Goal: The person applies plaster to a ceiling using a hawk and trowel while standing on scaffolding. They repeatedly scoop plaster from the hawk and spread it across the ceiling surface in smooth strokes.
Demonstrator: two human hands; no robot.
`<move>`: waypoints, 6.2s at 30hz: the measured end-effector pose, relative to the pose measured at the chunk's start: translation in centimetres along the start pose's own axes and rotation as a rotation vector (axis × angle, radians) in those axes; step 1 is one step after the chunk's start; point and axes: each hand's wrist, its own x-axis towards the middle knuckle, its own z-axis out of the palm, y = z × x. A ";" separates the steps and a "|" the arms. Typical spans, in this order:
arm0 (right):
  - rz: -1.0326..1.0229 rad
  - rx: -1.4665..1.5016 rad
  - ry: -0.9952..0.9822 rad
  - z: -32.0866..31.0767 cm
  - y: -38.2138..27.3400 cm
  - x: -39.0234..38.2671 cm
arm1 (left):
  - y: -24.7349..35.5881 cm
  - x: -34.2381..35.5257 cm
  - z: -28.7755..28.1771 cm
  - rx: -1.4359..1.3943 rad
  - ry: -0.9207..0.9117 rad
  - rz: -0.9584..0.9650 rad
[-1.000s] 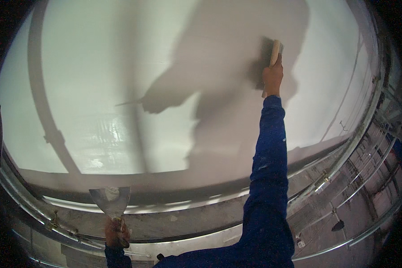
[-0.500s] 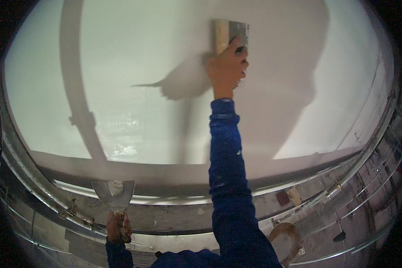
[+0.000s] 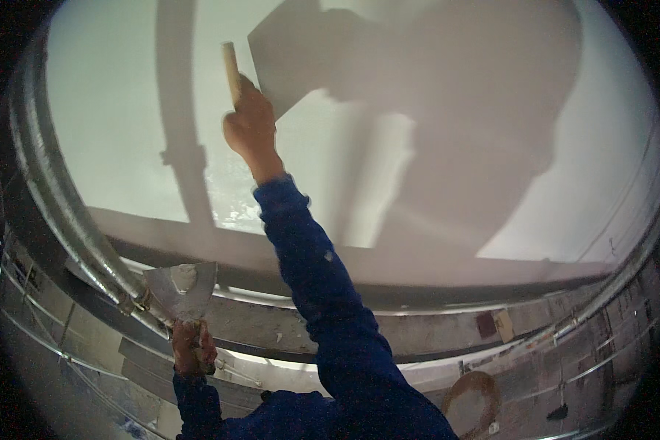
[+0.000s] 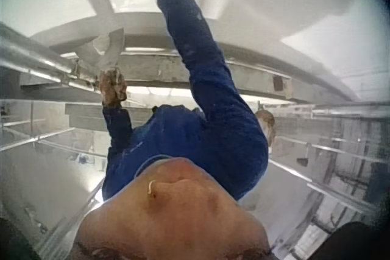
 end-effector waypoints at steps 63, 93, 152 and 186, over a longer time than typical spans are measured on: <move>0.292 -0.889 0.614 -7.8 9.9 -2.6 | -3.4 3.3 -1.7 0.024 -0.112 -0.166; 0.917 0.649 -0.501 -23.8 14.1 -34.5 | -6.9 5.7 11.8 0.104 -0.358 -0.357; 0.166 1.050 0.055 -7.7 1.4 -13.6 | 3.1 3.4 3.1 0.180 -0.322 -0.143; 0.310 -0.973 0.827 -42.8 19.0 0.8 | -9.7 5.3 9.1 -0.011 -0.172 -0.186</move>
